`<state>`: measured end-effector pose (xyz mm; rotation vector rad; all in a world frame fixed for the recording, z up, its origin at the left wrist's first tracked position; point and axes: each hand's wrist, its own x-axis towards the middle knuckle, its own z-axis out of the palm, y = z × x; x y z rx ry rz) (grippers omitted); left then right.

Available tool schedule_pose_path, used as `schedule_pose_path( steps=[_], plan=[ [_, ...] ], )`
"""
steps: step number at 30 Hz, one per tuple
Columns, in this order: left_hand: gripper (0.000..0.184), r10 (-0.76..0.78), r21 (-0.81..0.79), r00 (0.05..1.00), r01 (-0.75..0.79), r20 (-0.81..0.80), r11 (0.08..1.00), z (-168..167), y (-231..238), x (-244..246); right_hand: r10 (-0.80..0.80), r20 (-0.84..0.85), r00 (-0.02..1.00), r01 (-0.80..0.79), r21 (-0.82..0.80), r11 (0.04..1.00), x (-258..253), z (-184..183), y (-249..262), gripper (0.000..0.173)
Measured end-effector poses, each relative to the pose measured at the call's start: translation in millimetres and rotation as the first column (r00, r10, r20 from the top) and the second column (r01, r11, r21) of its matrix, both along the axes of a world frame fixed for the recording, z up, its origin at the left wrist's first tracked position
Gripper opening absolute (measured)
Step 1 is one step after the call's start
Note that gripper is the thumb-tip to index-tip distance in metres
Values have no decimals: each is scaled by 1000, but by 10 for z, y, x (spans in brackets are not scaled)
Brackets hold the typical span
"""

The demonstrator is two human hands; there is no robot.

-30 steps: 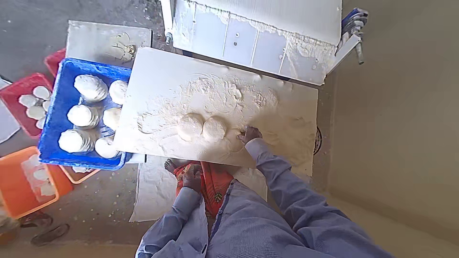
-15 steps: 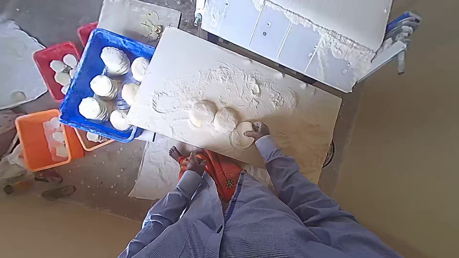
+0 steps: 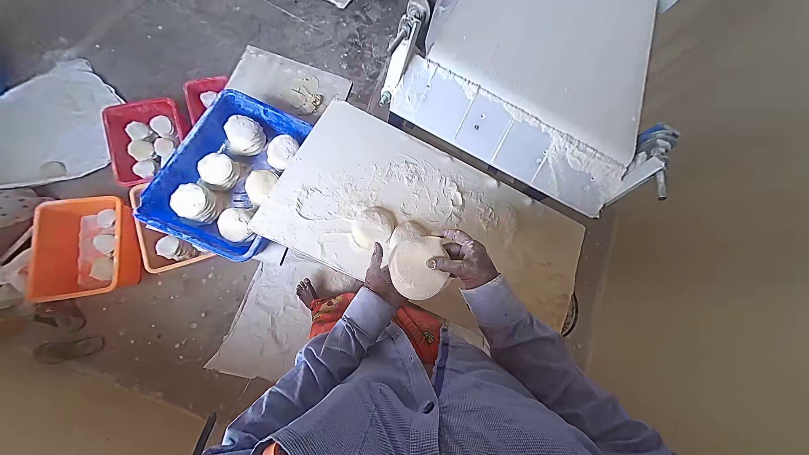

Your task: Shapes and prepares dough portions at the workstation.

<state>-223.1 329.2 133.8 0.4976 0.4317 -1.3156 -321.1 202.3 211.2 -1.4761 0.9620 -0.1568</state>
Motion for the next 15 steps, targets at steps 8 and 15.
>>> schedule_pose_path(
  steps=[8, 15],
  plan=[
    [86, 17, -12, 998, -16, 62, 1000, 487, 57, -1, 148, 45, 988, -117, -411, 904, -28, 155, -150, 48],
    [89, 48, -19, 995, -47, 92, 999, 638, 174, 54, 387, 77, 919, -345, -321, 882, 130, 300, 170, 87]
  ],
)
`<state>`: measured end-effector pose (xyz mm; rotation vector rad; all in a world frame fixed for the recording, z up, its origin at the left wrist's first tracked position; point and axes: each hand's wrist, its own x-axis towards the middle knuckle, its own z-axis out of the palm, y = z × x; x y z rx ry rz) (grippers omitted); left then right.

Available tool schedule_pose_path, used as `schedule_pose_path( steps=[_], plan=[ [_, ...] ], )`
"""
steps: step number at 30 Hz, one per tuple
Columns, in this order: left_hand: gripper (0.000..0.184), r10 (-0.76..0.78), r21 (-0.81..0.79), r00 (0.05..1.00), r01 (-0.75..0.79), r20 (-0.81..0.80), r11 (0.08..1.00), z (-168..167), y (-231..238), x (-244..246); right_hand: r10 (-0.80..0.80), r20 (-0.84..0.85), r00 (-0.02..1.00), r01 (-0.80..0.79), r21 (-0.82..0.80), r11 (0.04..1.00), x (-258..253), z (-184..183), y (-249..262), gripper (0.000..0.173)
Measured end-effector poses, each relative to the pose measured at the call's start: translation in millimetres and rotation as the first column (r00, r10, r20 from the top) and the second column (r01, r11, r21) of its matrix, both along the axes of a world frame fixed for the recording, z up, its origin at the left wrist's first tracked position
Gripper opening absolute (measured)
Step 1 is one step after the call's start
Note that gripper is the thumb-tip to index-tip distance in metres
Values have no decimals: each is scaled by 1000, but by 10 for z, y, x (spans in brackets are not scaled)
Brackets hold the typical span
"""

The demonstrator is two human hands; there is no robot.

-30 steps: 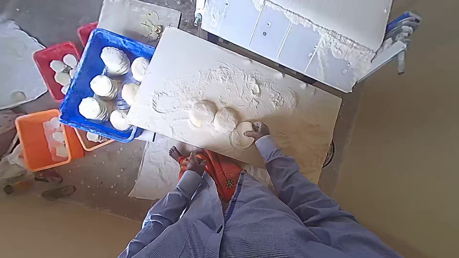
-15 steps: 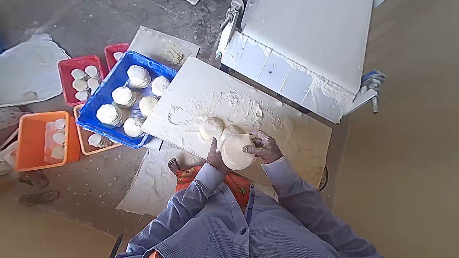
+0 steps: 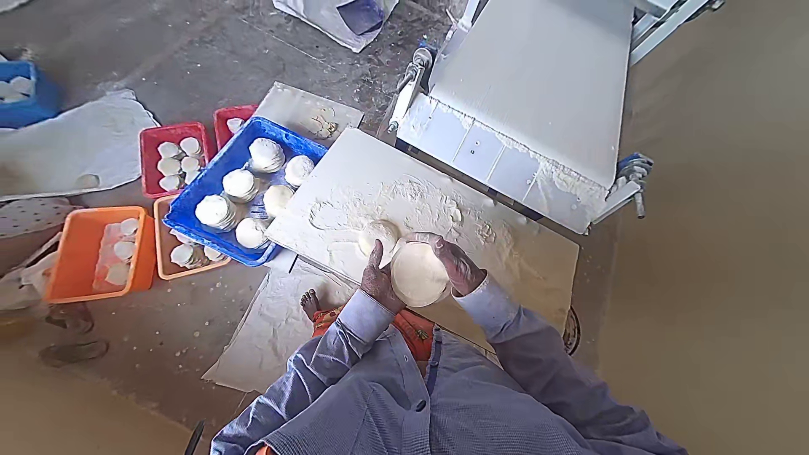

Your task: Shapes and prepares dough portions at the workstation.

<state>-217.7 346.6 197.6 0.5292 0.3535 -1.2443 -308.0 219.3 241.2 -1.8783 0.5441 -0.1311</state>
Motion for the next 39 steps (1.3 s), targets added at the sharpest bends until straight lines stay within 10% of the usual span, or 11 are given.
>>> schedule_pose_path(
  steps=[6, 10, 15, 19, 27, 30, 33, 37, 39],
  plan=[
    [80, -50, -4, 995, 51, 89, 999, 144, 184, 149, -54, -22, 998, 53, -31, 998, 86, -95, -193, 78],
    [29, -50, 4, 975, 50, 217, 999, 90, 301, 172, -120, -157, 980, 136, 94, 986, 138, -8, -32, 68],
    [19, -227, 123, 934, 200, 275, 972, 104, 382, 363, -136, -289, 948, 290, 599, 747, 423, -221, 170, 87],
    [27, -373, 292, 855, 276, 362, 916, 47, 501, 725, -241, -269, 932, 361, 663, 656, 809, -482, 370, 51],
    [34, -662, 566, 341, 345, 668, 749, 404, 872, 1677, -128, -409, 903, 356, 547, 758, 2078, -692, 643, 77],
    [36, -585, 484, 497, 330, 641, 811, 246, 1031, 2103, -227, -358, 906, 404, 569, 716, 2433, -879, 748, 66],
    [28, -547, 529, 678, 267, 491, 805, -89, 1298, 2639, -28, -404, 914, 369, 802, 469, 2935, -954, 892, 105],
    [38, -687, 726, 596, 237, 416, 646, -509, 1550, 3461, 201, -285, 937, 108, 786, 608, 3636, -1320, 1012, 22],
    [45, -793, 843, 471, 168, 387, 511, -674, 1553, 3970, 208, -323, 923, 70, 673, 736, 4174, -1497, 1091, 33]
  ],
)
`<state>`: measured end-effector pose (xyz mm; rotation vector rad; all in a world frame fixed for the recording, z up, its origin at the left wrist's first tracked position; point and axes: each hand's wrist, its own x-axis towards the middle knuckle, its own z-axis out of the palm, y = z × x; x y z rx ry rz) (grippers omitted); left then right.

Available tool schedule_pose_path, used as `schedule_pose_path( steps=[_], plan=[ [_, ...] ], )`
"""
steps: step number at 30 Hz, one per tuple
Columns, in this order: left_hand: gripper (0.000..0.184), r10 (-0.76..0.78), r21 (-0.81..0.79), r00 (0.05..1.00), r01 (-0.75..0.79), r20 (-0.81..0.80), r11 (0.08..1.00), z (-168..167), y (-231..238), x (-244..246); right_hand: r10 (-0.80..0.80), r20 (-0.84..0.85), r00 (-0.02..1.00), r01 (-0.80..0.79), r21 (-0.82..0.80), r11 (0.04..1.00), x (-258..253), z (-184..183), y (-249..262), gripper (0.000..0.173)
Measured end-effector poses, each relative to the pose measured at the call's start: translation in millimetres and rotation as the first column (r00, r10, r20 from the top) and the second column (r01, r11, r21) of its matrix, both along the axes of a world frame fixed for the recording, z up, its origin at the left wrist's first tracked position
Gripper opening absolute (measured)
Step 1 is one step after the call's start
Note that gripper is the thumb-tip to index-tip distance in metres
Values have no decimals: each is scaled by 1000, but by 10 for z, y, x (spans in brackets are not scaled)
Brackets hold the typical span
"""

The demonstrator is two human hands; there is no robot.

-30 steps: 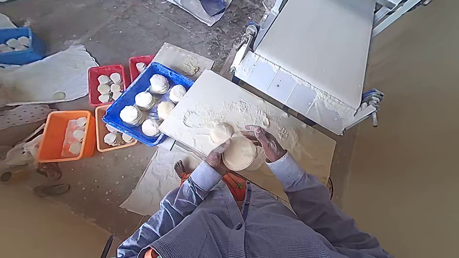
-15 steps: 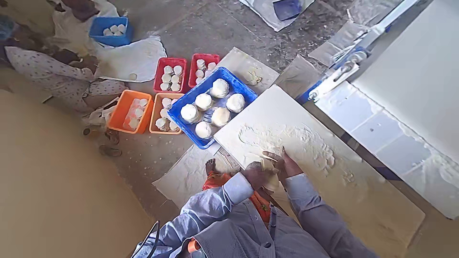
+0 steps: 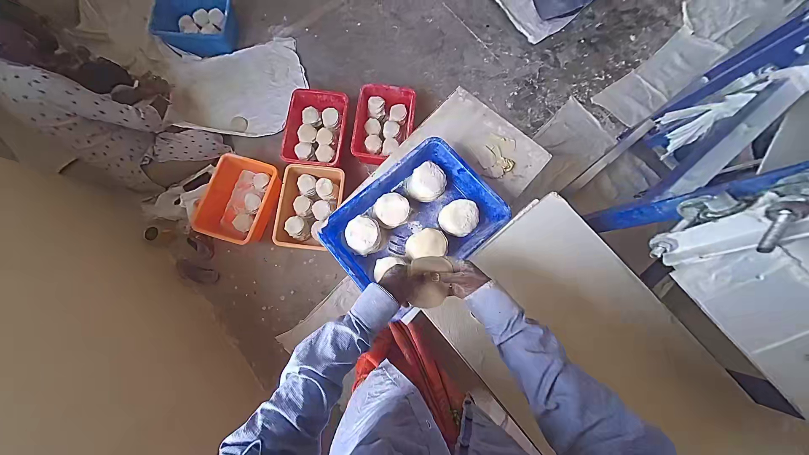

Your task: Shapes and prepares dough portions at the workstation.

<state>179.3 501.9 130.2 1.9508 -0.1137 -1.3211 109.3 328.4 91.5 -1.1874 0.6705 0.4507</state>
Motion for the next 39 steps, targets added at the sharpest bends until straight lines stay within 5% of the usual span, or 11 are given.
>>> schedule_pose_path(
  steps=[2, 4, 7, 11, 13, 16, 25, 28, 32, 36, 39],
  plan=[
    [47, -15, 81, 990, 4, 139, 997, -313, -5, 453, -27, 6, 1000, 28, -204, 979, 491, -253, 86, 52],
    [44, 269, -61, 940, -262, 210, 963, -862, -18, 795, -72, 115, 991, 103, -297, 949, 942, -546, 134, 64],
    [41, 624, -332, 781, -579, 38, 745, -1409, -68, 1150, -65, 318, 946, 191, -382, 904, 1461, -982, 153, 75],
    [40, 714, -458, 700, -642, -20, 615, -1546, -143, 1385, -136, 419, 898, 301, -357, 884, 1752, -1230, 189, 76],
    [45, 663, -440, 743, -566, 95, 697, -1688, -134, 1504, -138, 422, 896, 311, -375, 873, 1802, -1354, 201, 76],
    [51, 440, -104, 853, -428, 280, 898, -1903, -143, 1621, -80, 265, 961, 212, -520, 827, 1751, -1561, 243, 73],
    [79, 50, 379, 922, -207, 384, 902, -1543, -291, 1676, 50, 41, 998, 1, -784, 621, 1679, -1161, 289, 63],
    [69, -49, 375, 858, -171, 511, 911, -1316, -109, 1508, 129, 174, 976, 65, -803, 593, 1207, -678, 474, 51],
    [51, 73, 153, 865, -170, 497, 974, -976, 9, 834, 275, 431, 859, 108, -678, 727, -165, -40, 673, 36],
    [42, -71, 127, 849, 5, 524, 992, -650, -29, -264, 398, 263, 879, -104, -710, 697, -1820, 209, 568, 28],
    [36, -183, 87, 898, 162, 400, 983, -598, -154, -1206, 185, 1, 983, -101, -833, 543, -2935, 228, 27, 29]
  ],
)
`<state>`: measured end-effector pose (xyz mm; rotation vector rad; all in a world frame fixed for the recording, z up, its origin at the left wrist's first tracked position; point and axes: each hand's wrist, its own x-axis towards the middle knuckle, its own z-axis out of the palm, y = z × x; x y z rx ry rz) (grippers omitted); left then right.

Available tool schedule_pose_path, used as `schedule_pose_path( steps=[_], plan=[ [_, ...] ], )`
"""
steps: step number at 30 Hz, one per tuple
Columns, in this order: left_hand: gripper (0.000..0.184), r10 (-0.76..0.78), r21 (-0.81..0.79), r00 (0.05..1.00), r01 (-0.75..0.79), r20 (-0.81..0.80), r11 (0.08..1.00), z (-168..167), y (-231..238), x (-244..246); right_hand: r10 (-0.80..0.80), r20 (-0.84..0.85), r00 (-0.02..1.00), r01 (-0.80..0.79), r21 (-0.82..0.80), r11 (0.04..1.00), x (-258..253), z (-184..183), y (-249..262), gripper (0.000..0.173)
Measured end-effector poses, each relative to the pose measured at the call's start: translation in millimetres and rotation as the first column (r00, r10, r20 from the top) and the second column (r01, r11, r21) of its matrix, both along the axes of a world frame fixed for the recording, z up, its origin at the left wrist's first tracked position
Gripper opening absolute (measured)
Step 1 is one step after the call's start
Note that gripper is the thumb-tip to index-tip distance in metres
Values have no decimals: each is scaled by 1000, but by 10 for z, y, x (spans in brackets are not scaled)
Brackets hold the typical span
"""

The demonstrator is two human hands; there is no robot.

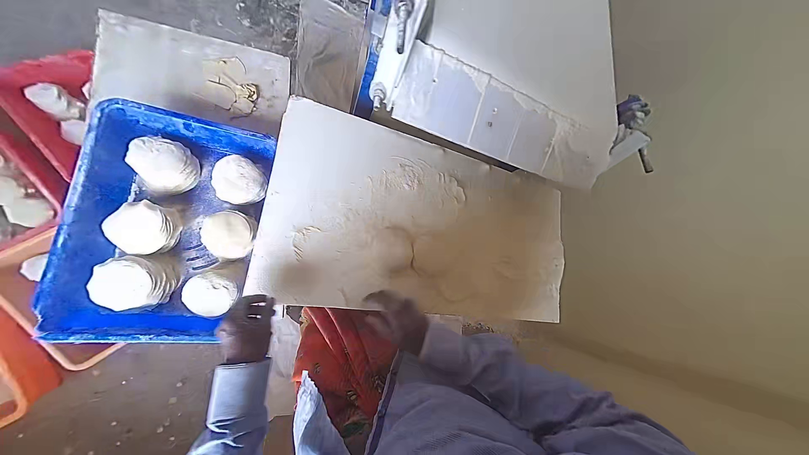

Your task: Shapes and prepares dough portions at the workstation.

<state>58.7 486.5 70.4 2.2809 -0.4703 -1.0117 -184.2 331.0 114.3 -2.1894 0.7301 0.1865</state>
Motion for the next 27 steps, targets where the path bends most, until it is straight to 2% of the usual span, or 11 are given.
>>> schedule_pose_path(
  steps=[2, 4, 7, 10, 13, 16, 22, 27],
  plan=[
    [34, -107, 3, 986, 108, -132, 994, 63, -205, -612, -248, -169, 954, 232, -111, 966, -509, 7, -589, 35],
    [34, -196, -13, 951, 198, -238, 980, 59, -423, -1164, -394, -212, 895, 353, -206, 913, -839, -51, -1166, 43],
    [35, -238, -17, 896, 250, -374, 968, 181, -886, -1826, -314, -203, 927, 271, -214, 938, -959, -201, -1762, 55],
    [39, -67, 41, 834, 106, -547, 993, 165, -1328, -2263, -168, -328, 930, 101, -212, 972, -771, -341, -1934, 62],
    [45, 211, 135, 725, -162, -655, 977, 71, -1704, -2492, -86, -408, 909, -13, -233, 973, -648, -406, -1937, 67],
    [51, 345, 190, 667, -296, -660, 936, 21, -1945, -2587, -50, -418, 907, -45, -213, 976, -612, -389, -1925, 65],
    [46, 430, 217, 660, -382, -616, 898, -31, -2077, -2644, -53, -509, 859, 12, -84, 996, -512, -400, -2095, 67],
    [44, 403, 191, 667, -369, -627, 909, -28, -2027, -2643, -77, -611, 788, 118, 28, 993, -403, -325, -2163, 76]
  ],
)
